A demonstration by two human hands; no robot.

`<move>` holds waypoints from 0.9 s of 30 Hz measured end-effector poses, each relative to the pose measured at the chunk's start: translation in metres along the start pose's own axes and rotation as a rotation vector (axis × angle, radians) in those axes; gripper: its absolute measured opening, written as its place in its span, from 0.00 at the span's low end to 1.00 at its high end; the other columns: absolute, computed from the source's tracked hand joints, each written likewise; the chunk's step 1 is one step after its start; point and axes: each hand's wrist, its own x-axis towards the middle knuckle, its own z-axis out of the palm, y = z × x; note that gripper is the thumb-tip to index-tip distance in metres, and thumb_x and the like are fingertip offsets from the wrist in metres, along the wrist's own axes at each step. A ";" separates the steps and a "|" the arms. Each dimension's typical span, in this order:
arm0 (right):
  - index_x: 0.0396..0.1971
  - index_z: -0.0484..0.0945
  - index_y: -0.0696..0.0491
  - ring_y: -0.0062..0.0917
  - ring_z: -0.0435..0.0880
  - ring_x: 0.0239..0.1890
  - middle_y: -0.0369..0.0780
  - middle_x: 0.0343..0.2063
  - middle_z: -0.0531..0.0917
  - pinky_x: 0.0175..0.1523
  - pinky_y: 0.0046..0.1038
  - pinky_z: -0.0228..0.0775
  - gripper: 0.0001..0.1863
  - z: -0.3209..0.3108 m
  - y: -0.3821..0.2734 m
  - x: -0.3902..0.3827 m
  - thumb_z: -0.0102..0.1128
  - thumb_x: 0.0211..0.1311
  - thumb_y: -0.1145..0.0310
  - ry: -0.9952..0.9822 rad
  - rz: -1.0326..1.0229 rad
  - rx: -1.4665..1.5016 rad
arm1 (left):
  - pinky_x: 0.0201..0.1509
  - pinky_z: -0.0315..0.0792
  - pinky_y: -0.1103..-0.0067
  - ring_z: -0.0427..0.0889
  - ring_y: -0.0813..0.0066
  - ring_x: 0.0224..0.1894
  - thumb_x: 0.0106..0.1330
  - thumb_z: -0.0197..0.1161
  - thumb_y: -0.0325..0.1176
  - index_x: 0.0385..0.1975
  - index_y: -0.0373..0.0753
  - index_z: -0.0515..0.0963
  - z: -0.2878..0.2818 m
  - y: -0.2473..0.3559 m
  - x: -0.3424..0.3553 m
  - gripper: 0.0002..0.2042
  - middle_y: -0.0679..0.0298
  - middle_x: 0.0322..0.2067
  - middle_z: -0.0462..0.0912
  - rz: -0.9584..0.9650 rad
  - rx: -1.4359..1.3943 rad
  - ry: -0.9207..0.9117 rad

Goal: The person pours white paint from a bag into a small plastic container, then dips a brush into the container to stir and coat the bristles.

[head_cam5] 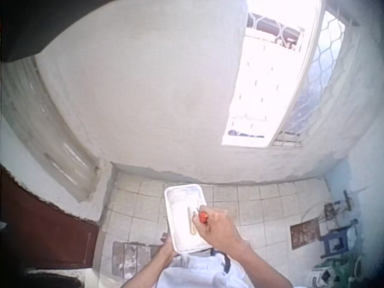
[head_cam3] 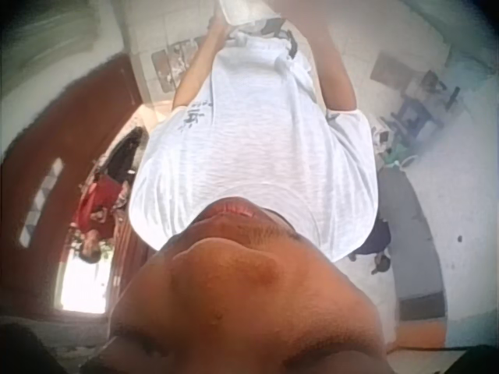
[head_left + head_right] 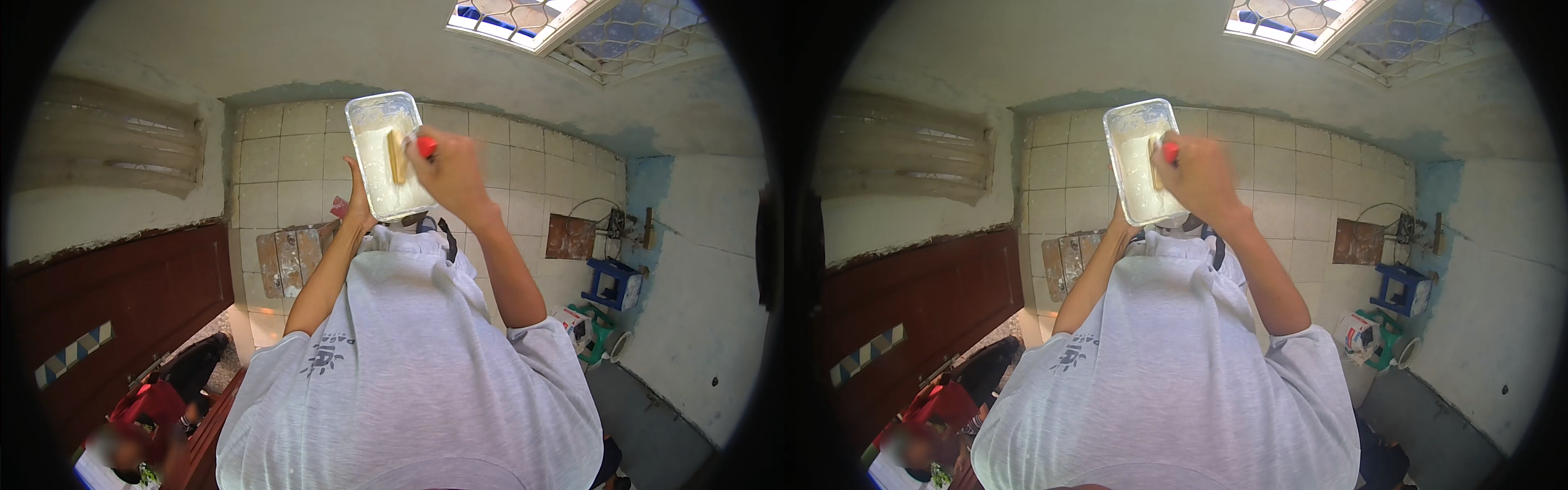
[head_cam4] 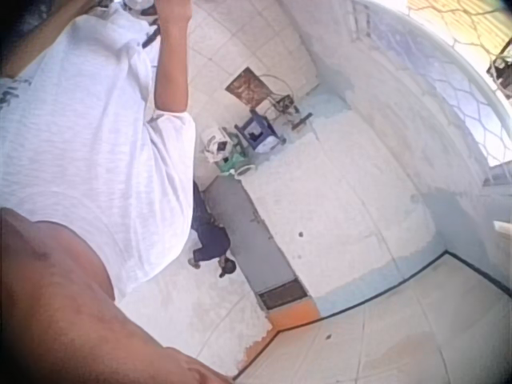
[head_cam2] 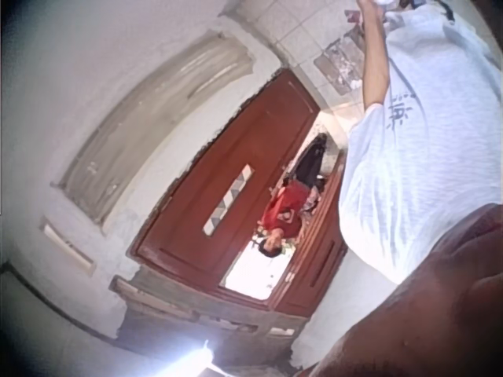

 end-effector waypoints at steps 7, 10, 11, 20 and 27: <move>0.27 0.80 0.62 0.45 0.82 0.22 0.52 0.19 0.81 0.32 0.41 0.74 0.14 -0.006 -0.009 -0.002 0.61 0.65 0.66 -0.192 0.183 -0.014 | 0.67 0.77 0.57 0.76 0.58 0.67 0.66 0.36 0.79 0.77 0.46 0.57 -0.007 -0.002 0.003 0.49 0.57 0.70 0.70 -0.009 -0.050 -0.054; 0.29 0.81 0.62 0.47 0.84 0.25 0.53 0.23 0.83 0.34 0.43 0.74 0.14 -0.003 -0.003 -0.004 0.60 0.66 0.65 -0.085 0.129 -0.003 | 0.73 0.70 0.54 0.69 0.55 0.73 0.64 0.25 0.81 0.79 0.45 0.51 0.000 0.001 0.003 0.53 0.53 0.74 0.63 -0.041 0.088 -0.035; 0.30 0.81 0.62 0.47 0.84 0.26 0.54 0.24 0.83 0.34 0.43 0.74 0.14 0.004 0.003 -0.007 0.60 0.66 0.65 -0.189 0.133 -0.057 | 0.73 0.70 0.54 0.69 0.55 0.73 0.64 0.25 0.81 0.79 0.45 0.51 0.000 0.000 0.005 0.53 0.53 0.74 0.63 -0.045 0.089 -0.039; 0.29 0.82 0.63 0.39 0.75 0.17 0.51 0.17 0.77 0.26 0.34 0.67 0.13 -0.017 0.003 0.001 0.65 0.66 0.67 -0.074 0.122 0.035 | 0.72 0.70 0.55 0.69 0.55 0.72 0.64 0.25 0.81 0.78 0.44 0.51 0.008 0.004 0.000 0.53 0.52 0.73 0.63 -0.091 0.121 -0.019; 0.36 0.84 0.62 0.41 0.87 0.28 0.53 0.24 0.84 0.37 0.39 0.77 0.09 -0.037 0.015 -0.001 0.62 0.56 0.76 -0.504 0.061 -0.336 | 0.71 0.72 0.62 0.71 0.58 0.71 0.68 0.29 0.78 0.78 0.41 0.53 -0.013 -0.004 0.005 0.50 0.53 0.72 0.66 -0.075 0.166 -0.019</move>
